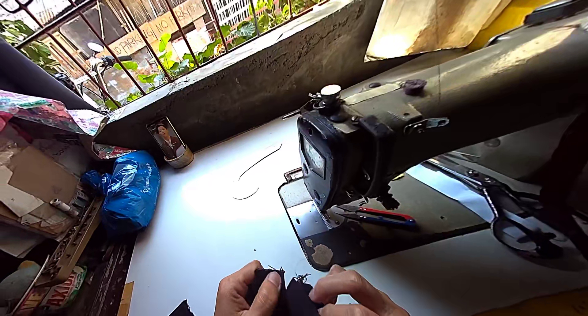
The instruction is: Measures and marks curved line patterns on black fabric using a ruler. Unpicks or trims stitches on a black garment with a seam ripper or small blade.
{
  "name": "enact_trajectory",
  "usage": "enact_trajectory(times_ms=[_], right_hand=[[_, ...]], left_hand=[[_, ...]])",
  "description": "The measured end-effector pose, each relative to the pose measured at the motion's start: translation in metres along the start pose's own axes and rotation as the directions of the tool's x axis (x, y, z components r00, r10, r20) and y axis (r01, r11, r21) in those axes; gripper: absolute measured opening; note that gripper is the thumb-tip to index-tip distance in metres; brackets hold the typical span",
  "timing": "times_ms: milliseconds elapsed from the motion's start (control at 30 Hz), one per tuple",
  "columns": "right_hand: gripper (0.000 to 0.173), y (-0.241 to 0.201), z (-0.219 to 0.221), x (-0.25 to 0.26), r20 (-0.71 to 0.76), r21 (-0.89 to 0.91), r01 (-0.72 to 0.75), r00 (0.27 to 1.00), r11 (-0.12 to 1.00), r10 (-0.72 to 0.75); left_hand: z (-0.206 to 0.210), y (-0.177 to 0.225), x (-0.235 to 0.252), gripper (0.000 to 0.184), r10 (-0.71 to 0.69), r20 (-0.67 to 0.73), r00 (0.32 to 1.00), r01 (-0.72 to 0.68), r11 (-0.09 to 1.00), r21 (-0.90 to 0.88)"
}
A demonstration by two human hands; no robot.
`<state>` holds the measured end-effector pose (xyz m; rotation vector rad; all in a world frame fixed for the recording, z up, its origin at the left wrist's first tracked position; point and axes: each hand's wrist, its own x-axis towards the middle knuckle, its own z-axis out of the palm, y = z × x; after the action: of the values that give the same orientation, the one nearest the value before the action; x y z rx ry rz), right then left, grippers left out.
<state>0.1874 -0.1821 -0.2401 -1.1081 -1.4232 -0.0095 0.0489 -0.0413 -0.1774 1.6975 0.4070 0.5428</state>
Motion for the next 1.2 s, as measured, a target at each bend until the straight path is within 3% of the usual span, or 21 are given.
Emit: enact_trajectory(times_ms=[133, 233, 567, 800, 900, 1100, 1200], right_hand=[[0.007, -0.002, -0.002, 0.002, 0.012, 0.002, -0.017, 1.000, 1.000, 0.017], [0.013, -0.003, 0.000, 0.003, 0.012, -0.012, -0.030, 0.999, 0.999, 0.030], [0.007, -0.008, 0.008, -0.005, 0.012, -0.039, -0.049, 0.999, 0.998, 0.050], [0.011, -0.007, 0.010, -0.016, -0.042, -0.044, -0.070, 0.997, 0.997, 0.068], [0.010, -0.006, 0.010, -0.016, -0.046, -0.024, -0.082, 0.996, 0.996, 0.081], [0.009, -0.003, 0.016, -0.014, -0.034, -0.082, -0.023, 0.999, 0.996, 0.021], [0.010, -0.001, 0.021, -0.011, -0.041, -0.133, 0.019, 0.999, 0.991, -0.024]], left_hand=[[-0.002, 0.012, -0.008, 0.012, 0.001, 0.080, 0.997, -0.013, 0.989, 0.144], [-0.005, 0.018, -0.017, 0.013, 0.021, 0.141, 0.990, -0.054, 0.970, 0.235], [0.006, 0.008, -0.014, 0.014, 0.138, 0.020, 0.990, -0.134, 0.908, 0.397], [0.003, 0.006, -0.009, 0.011, -0.061, 0.054, 0.997, 0.054, 0.990, 0.133], [-0.003, 0.006, -0.009, 0.006, -0.039, 0.141, 0.989, 0.025, 0.995, 0.099], [0.010, -0.004, -0.006, 0.006, 0.042, -0.106, 0.993, -0.009, 0.955, 0.296], [0.012, -0.004, -0.005, 0.008, 0.105, -0.130, 0.986, -0.041, 0.907, 0.419]])
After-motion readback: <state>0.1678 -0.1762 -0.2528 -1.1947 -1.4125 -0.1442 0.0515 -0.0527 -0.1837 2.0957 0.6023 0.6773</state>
